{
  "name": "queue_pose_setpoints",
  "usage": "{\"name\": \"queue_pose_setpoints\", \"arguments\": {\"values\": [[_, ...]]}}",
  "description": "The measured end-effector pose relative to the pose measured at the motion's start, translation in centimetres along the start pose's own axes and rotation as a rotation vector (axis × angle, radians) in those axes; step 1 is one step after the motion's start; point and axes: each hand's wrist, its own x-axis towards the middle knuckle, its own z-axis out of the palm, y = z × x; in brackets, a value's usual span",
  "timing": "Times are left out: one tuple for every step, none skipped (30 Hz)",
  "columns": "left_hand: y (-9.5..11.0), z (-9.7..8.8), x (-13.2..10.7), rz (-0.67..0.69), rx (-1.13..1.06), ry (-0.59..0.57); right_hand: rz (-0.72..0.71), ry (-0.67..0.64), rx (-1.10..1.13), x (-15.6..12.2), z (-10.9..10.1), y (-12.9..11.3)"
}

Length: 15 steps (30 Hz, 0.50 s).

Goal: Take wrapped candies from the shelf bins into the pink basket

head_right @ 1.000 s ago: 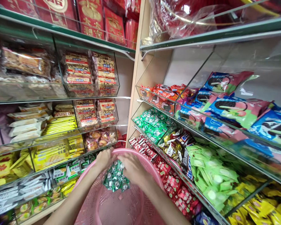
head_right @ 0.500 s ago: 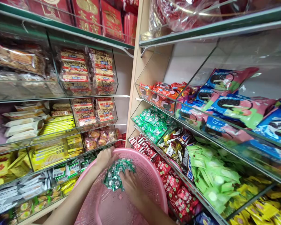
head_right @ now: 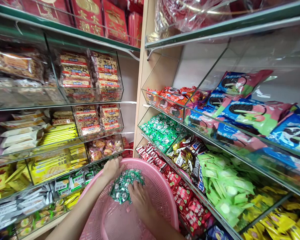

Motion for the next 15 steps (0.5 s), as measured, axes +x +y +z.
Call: {"name": "queue_pose_setpoints", "arguments": {"values": [[0.0,0.0,0.0,0.002,-0.002,0.000,-0.010,-0.012,0.030,-0.1,0.0,0.1],[0.0,0.0,0.0,0.005,-0.002,0.005,-0.024,-0.037,0.066,-0.2,0.0,0.1],[0.0,0.0,0.1,0.010,0.002,0.009,-0.038,-0.074,0.102,-0.4,0.0,0.2],[0.0,0.0,0.1,0.014,0.006,0.013,-0.046,-0.112,0.133,-0.6,0.1,0.2],[0.0,0.1,0.2,0.018,0.009,0.017,-0.044,-0.150,0.153,-0.8,0.1,0.3],[0.0,0.1,0.2,0.020,0.012,0.019,-0.035,-0.175,0.164,-0.9,0.3,0.3],[0.0,0.1,0.3,0.019,0.012,0.020,-0.024,-0.182,0.165,-1.1,0.5,0.3],[0.0,0.0,0.3,0.014,0.012,0.018,-0.016,-0.176,0.164,-1.1,0.7,0.4],[0.0,0.0,0.3,0.009,0.012,0.014,-0.013,-0.161,0.167,-1.2,0.9,0.5],[0.0,-0.1,0.3,0.005,0.013,0.011,-0.011,-0.147,0.173,-1.2,1.2,0.6],[0.0,-0.1,0.3,0.000,0.014,0.009,-0.009,-0.138,0.181,-1.1,1.5,0.7],[0.0,-0.2,0.3,-0.003,0.014,0.006,-0.006,-0.131,0.187,-1.1,1.6,0.8],[0.0,-0.3,0.3,-0.006,0.015,0.005,-0.001,-0.127,0.193,-1.1,1.8,0.8],[0.1,-0.3,0.3,-0.007,0.015,0.004,0.005,-0.124,0.197,-1.1,1.8,0.8],[0.1,-0.3,0.3,-0.006,0.016,0.004,0.009,-0.120,0.199,-1.1,1.7,0.7]]}}
